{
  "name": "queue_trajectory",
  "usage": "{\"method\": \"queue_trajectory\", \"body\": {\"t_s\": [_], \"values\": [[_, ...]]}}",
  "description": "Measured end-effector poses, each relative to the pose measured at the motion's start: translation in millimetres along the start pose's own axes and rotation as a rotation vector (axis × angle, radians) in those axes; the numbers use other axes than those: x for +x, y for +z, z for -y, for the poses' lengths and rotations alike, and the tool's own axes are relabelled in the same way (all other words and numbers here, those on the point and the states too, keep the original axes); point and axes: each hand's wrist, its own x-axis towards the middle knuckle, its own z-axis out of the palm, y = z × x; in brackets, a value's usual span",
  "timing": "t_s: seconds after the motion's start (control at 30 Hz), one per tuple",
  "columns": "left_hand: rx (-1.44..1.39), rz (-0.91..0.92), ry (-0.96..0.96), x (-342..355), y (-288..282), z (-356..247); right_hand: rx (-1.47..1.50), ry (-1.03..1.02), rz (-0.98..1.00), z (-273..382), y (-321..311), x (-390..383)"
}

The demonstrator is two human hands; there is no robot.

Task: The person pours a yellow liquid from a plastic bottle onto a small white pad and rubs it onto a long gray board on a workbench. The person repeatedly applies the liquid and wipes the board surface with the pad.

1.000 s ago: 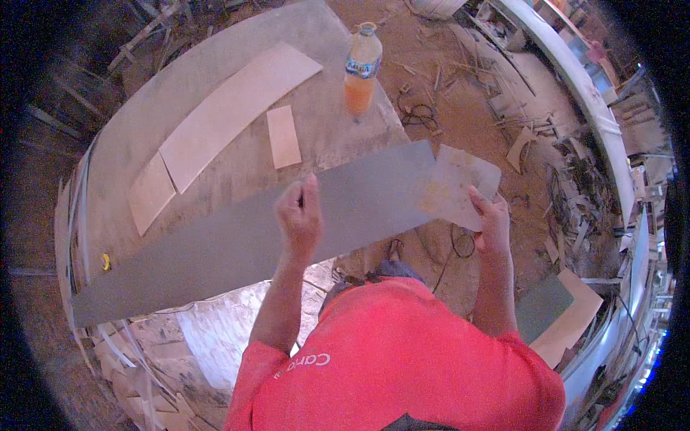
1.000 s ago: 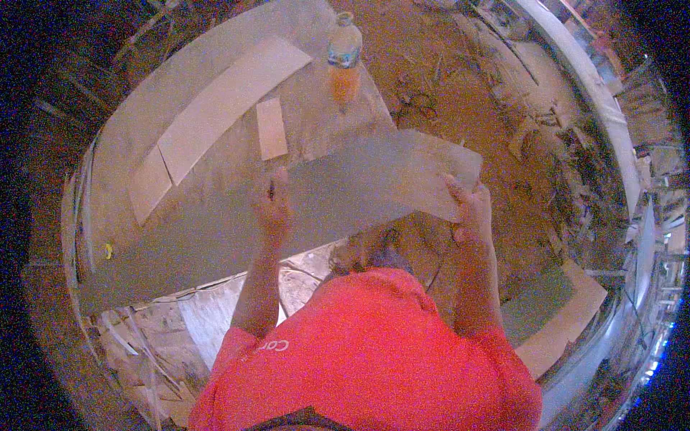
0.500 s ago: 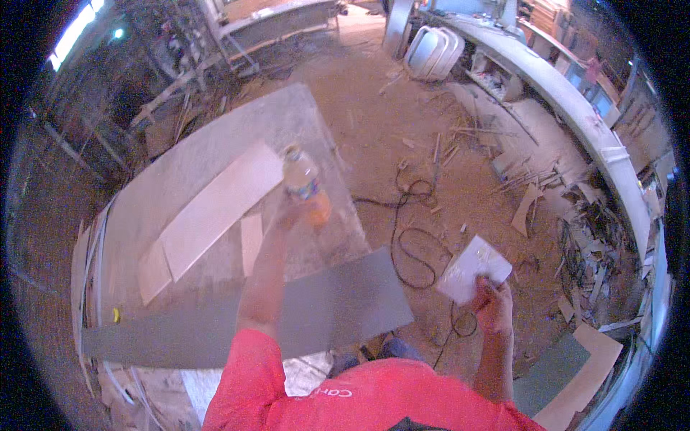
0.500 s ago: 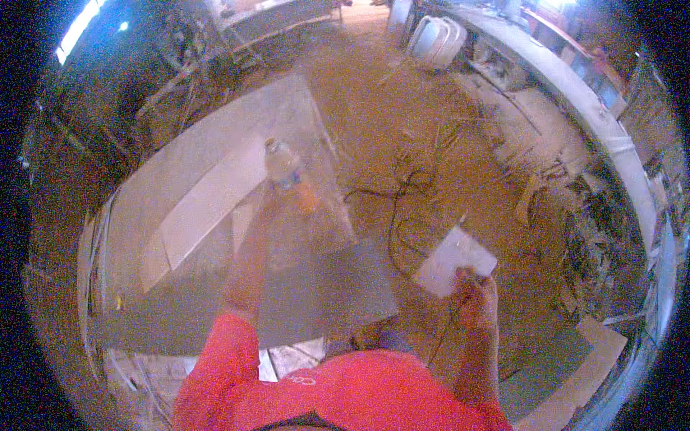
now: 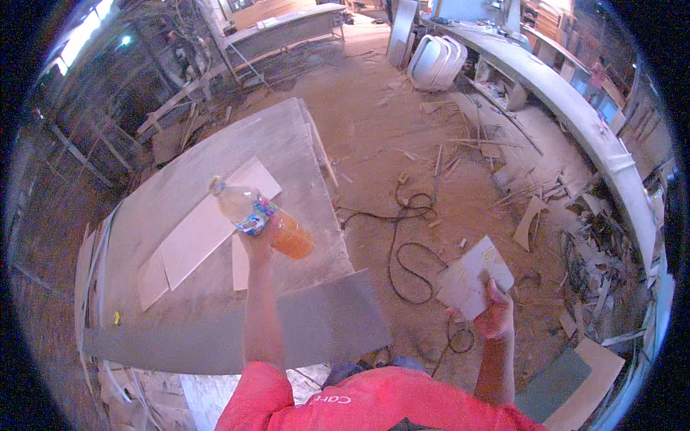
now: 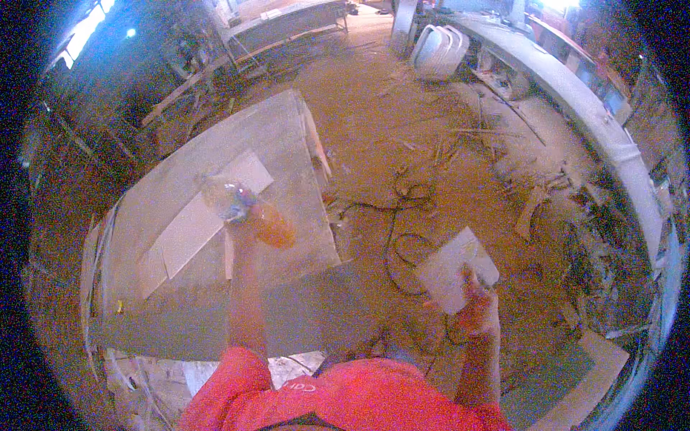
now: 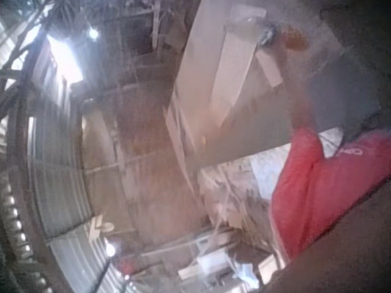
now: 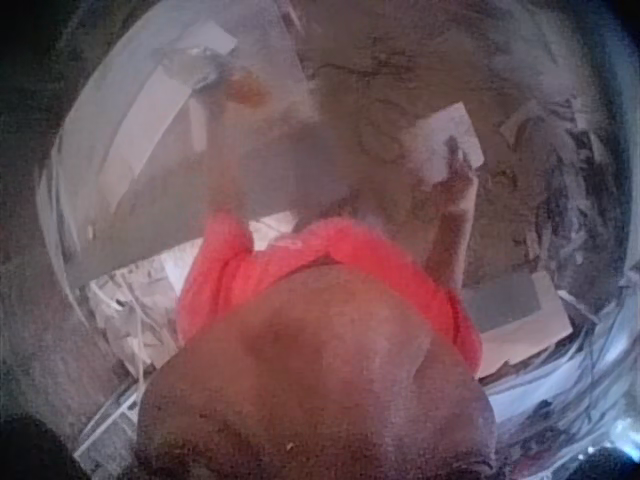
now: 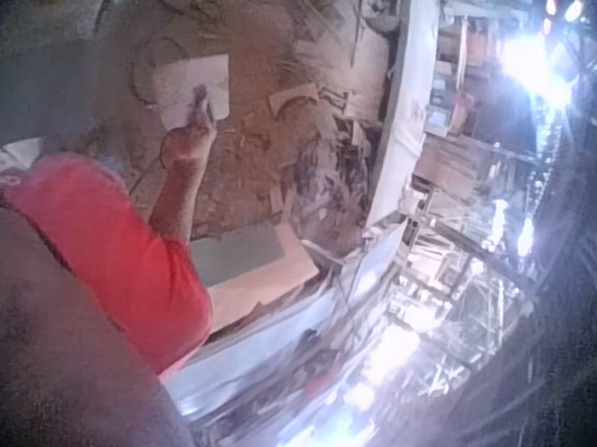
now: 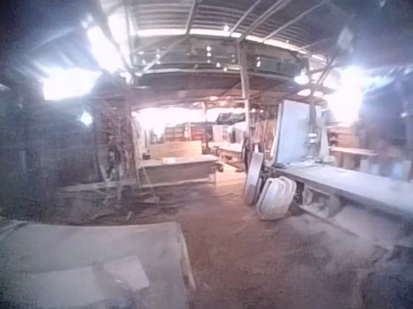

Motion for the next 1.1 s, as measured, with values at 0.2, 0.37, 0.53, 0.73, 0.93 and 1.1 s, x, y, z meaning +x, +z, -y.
{"method": "queue_trajectory", "body": {"t_s": [0.2, 0.37, 0.53, 0.73, 0.93, 1.1], "values": [[0.153, -0.033, -0.067, -12.9, -23.9, -81.8, -0.595, -0.127, -0.039, -28.5, -7.9, 27.1], [0.722, 0.261, 0.169, -38.1, -6.5, -156.5, -0.186, 0.144, 0.089, -56.2, 58.4, 34.9], [1.236, 0.697, 0.146, -46.0, 0.2, -213.2, -0.179, 0.33, 0.22, -107.3, 101.3, 31.2], [1.602, 1.0, 0.536, -40.8, -4.0, -225.6, -0.198, 0.416, 0.241, -133.6, 128.0, 11.1], [1.755, 1.096, 0.738, -31.6, -10.2, -221.7, -0.114, 0.461, 0.306, -152.9, 121.9, 12.4], [1.764, 1.095, 0.836, -27.5, -14.6, -216.6, -0.107, 0.51, 0.319, -158.8, 120.2, 13.3]]}}
